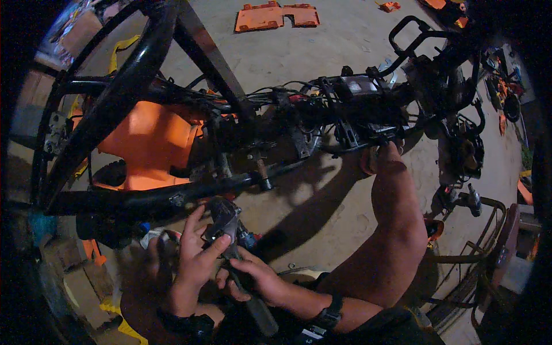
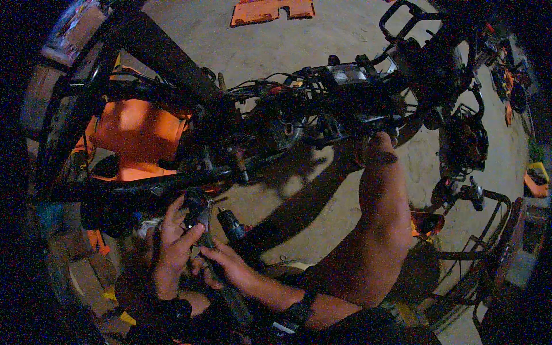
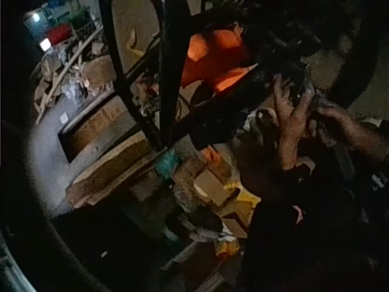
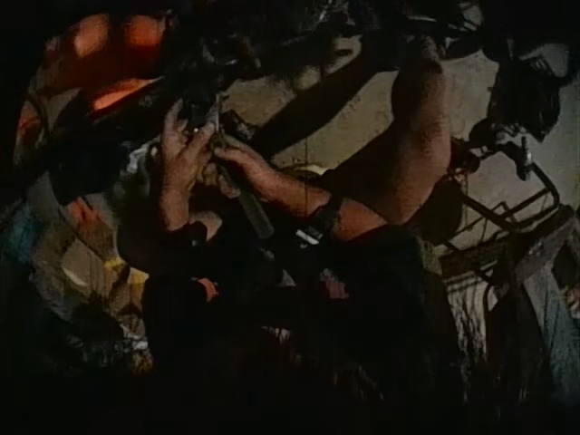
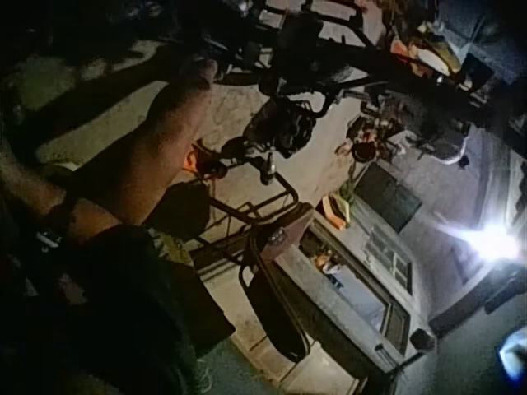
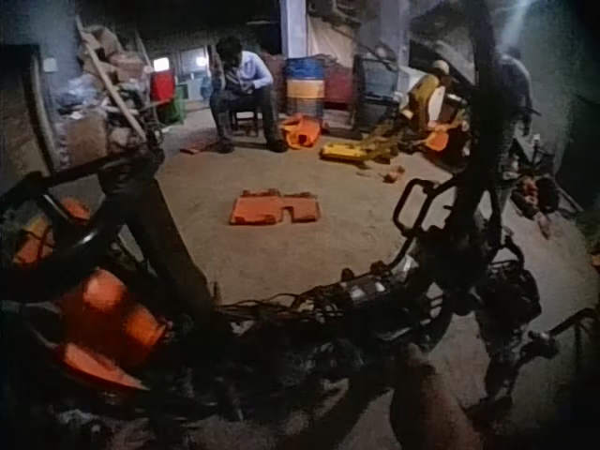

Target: Tightening bolts and adjusting components on a motorcycle frame using a wrench and drill.

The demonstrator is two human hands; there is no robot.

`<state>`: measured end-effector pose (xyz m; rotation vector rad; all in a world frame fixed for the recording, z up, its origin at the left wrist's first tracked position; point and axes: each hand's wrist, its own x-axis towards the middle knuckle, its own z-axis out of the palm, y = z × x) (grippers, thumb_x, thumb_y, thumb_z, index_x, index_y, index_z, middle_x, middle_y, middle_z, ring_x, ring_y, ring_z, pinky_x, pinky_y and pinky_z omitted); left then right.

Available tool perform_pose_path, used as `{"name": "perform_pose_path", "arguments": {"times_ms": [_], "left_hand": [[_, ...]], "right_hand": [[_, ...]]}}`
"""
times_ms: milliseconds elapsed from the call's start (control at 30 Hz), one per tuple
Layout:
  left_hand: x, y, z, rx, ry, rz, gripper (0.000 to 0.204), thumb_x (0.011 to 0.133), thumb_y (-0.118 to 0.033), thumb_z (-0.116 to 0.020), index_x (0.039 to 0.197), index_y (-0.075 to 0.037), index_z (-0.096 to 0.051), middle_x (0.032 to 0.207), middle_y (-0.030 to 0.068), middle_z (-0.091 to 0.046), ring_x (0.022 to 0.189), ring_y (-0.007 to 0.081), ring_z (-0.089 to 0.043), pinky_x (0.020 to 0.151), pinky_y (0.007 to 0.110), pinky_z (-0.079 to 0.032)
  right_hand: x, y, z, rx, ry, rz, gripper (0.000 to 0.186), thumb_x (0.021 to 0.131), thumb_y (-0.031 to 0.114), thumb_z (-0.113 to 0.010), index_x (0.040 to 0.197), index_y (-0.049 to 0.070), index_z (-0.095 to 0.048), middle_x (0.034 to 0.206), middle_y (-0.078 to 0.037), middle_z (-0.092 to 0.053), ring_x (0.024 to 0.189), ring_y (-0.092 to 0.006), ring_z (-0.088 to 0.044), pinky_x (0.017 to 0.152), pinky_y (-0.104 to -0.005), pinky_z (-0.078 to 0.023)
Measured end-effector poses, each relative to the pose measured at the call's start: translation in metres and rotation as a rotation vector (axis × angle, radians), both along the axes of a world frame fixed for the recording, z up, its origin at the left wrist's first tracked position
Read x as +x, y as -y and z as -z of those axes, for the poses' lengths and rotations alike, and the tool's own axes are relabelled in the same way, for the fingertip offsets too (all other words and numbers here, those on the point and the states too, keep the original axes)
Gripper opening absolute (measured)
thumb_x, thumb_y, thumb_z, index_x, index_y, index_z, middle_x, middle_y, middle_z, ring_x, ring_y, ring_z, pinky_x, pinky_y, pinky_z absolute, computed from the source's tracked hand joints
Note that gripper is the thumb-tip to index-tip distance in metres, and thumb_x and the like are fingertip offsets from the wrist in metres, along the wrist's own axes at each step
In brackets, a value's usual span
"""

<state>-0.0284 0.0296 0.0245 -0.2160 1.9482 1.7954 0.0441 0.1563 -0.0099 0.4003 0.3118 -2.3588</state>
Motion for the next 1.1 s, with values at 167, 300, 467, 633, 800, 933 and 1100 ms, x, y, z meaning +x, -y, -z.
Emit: {"name": "perform_pose_path", "arguments": {"times_ms": [167,300,467,633,800,933,1100], "left_hand": [[0.003,0.002,0.002,0.102,0.011,-0.072,0.068,0.079,-0.004,-0.067,0.135,0.000,-0.028,0.107,0.0129,-0.058,0.095,0.0171,-0.057,0.083,0.029,-0.046],[0.004,0.000,0.001,0.032,0.046,-0.113,0.061,0.082,-0.007,-0.064,0.133,0.000,-0.032,0.107,0.0113,-0.058,0.094,0.0161,-0.057,0.083,0.028,-0.046],[0.002,0.004,-0.010,0.122,0.137,-0.198,0.053,0.084,-0.011,-0.061,0.130,0.001,-0.036,0.108,0.0117,-0.058,0.094,0.0163,-0.056,0.083,0.027,-0.045],[0.005,0.001,-0.009,0.051,-0.095,-0.173,0.053,0.082,-0.009,-0.064,0.128,-0.001,-0.038,0.108,0.0112,-0.057,0.094,0.0154,-0.056,0.080,0.027,-0.047],[0.007,0.003,-0.017,0.079,-0.117,-0.150,0.051,0.081,-0.010,-0.066,0.124,-0.001,-0.040,0.104,0.0092,-0.058,0.090,0.0133,-0.057,0.075,0.026,-0.048],[0.010,0.013,-0.017,0.212,0.123,-0.200,0.053,0.079,-0.013,-0.069,0.124,-0.005,-0.041,0.100,0.0089,-0.060,0.080,0.0156,-0.060,0.063,0.027,-0.051],[0.011,0.013,-0.025,0.158,0.137,-0.183,0.046,0.082,-0.015,-0.067,0.120,-0.007,-0.042,0.093,0.0067,-0.060,0.065,0.0103,-0.057,0.046,0.023,-0.046]], "right_hand": [[-0.003,-0.001,-0.007,0.026,-0.033,-0.001,0.044,0.093,0.031,-0.046,0.127,0.010,-0.029,0.086,-0.015,-0.059,0.050,-0.0148,-0.053,0.040,-0.0236,-0.037],[-0.002,-0.003,-0.005,0.030,-0.054,-0.011,0.046,0.092,0.031,-0.047,0.129,0.009,-0.028,0.087,-0.016,-0.059,0.050,-0.0151,-0.052,0.040,-0.0238,-0.037],[-0.005,-0.002,-0.005,0.036,-0.124,-0.042,0.048,0.091,0.030,-0.048,0.129,0.007,-0.029,0.090,-0.016,-0.059,0.052,-0.0149,-0.053,0.043,-0.0234,-0.039],[-0.011,-0.006,-0.007,0.130,-0.180,-0.095,0.049,0.090,0.029,-0.050,0.129,0.007,-0.030,0.092,-0.015,-0.059,0.054,-0.0134,-0.053,0.044,-0.0233,-0.040],[-0.018,-0.010,-0.015,0.276,-0.258,-0.142,0.045,0.091,0.026,-0.051,0.128,0.007,-0.033,0.091,-0.008,-0.060,0.056,-0.0102,-0.051,0.045,-0.0221,-0.039],[-0.016,-0.011,-0.021,0.315,-0.299,-0.166,0.044,0.091,0.025,-0.052,0.128,0.008,-0.034,0.090,-0.005,-0.060,0.056,-0.0095,-0.050,0.045,-0.0220,-0.039],[-0.015,-0.006,-0.018,0.262,-0.267,-0.180,0.044,0.092,0.023,-0.052,0.129,0.008,-0.034,0.090,-0.006,-0.060,0.056,-0.0096,-0.050,0.046,-0.0217,-0.040]]}}
